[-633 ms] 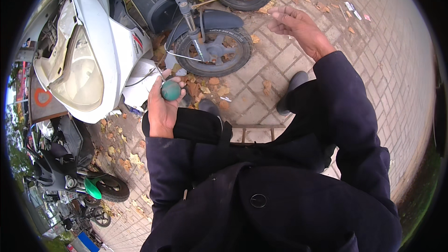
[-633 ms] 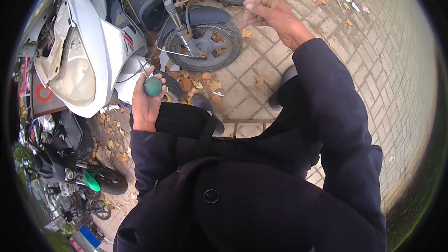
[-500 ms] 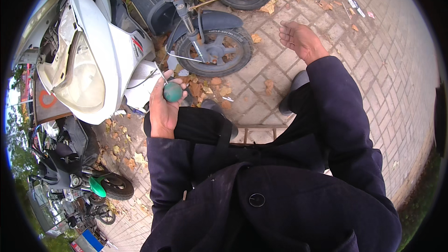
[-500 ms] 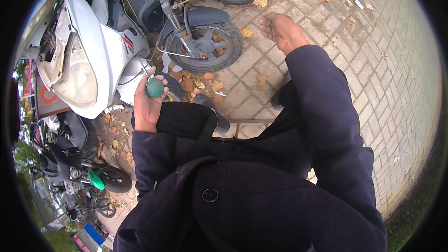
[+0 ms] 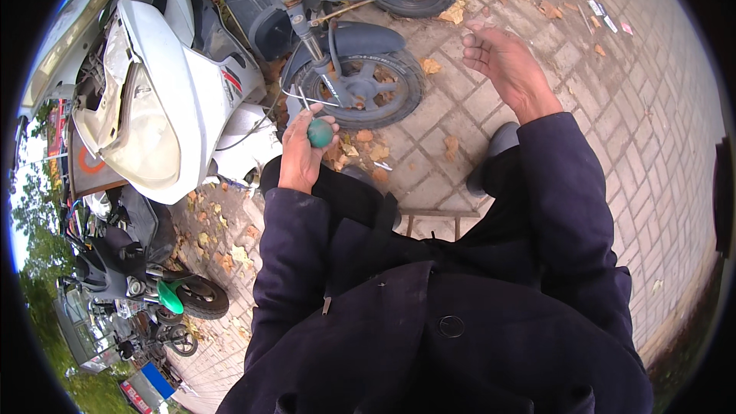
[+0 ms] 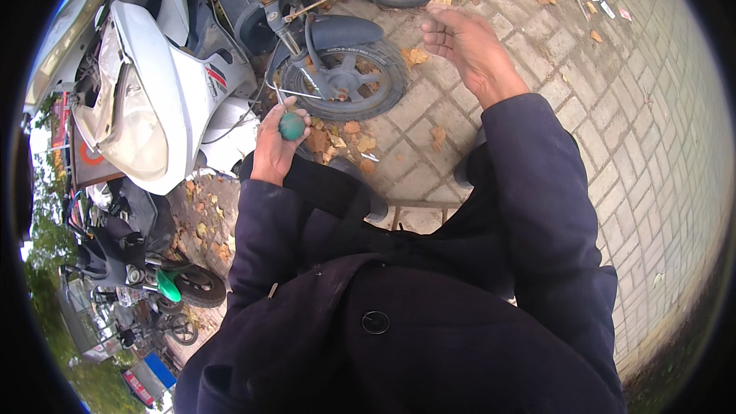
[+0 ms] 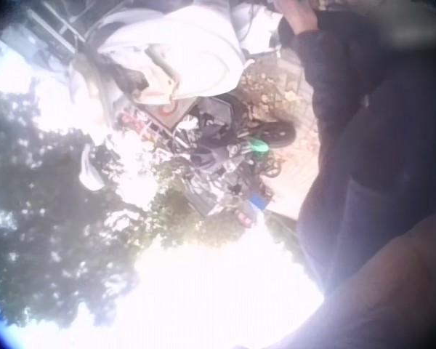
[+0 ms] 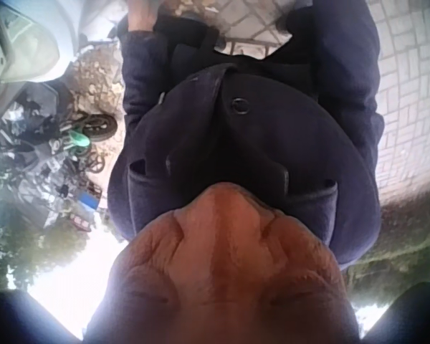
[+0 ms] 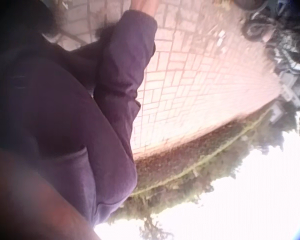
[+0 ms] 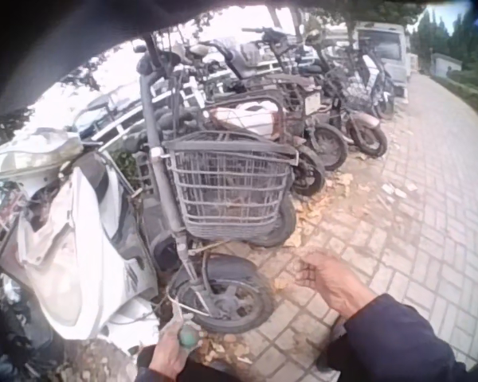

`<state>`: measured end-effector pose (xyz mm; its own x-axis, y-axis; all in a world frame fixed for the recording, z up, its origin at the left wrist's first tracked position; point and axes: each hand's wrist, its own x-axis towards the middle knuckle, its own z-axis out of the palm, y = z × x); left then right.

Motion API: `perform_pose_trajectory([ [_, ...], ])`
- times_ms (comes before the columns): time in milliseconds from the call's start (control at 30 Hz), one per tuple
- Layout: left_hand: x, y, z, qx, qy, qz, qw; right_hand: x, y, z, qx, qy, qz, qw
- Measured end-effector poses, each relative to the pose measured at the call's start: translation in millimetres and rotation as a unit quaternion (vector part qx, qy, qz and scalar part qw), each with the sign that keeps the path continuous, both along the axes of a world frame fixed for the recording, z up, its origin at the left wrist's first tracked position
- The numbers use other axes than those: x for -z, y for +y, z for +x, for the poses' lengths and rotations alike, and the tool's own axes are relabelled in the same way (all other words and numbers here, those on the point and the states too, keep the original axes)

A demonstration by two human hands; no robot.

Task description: The person uses a screwdriver to tighten bolts on the front wheel and handlebar area of a bicycle. They adjust the front wheel alignment and then work on the handlebar stem and basket attachment, repeatedly turning the screwdriver to secure components.

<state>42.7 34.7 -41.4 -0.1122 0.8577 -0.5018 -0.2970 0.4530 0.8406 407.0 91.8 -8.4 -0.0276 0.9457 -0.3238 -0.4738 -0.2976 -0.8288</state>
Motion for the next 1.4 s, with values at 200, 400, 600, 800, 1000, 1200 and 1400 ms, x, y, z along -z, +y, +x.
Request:
perform_pose_trajectory([
  [200, 8, -5, 17, 0.031, -0.029, 0.023, 0.999, 18, 1, 13, 0.018, -0.047, -0.055, 0.997],
  [400, 35, -72, 53, 0.04, -0.109, -0.112, 0.987, 43, -34, -9, -0.074, -0.169, -0.058, 0.981],
  [600, 54, -103, 44, 0.035, -0.032, -0.127, 0.991, 74, -86, -69, -0.292, -0.218, -0.076, 0.928],
  [800, 63, -103, 32, 0.053, -0.02, -0.138, 0.989, 88, -79, -84, -0.35, -0.27, -0.033, 0.897],
  [1000, 72, -101, 38, 0.046, -0.022, -0.106, 0.993, 101, -65, -82, -0.324, -0.278, -0.058, 0.902],
  [1200, 72, -98, 40, 0.064, -0.035, -0.093, 0.993, 107, -63, -83, -0.355, -0.292, -0.047, 0.887],
  [1400, 66, -95, 43, 0.056, -0.019, -0.094, 0.994, 109, -60, -84, -0.355, -0.295, -0.053, 0.886],
])
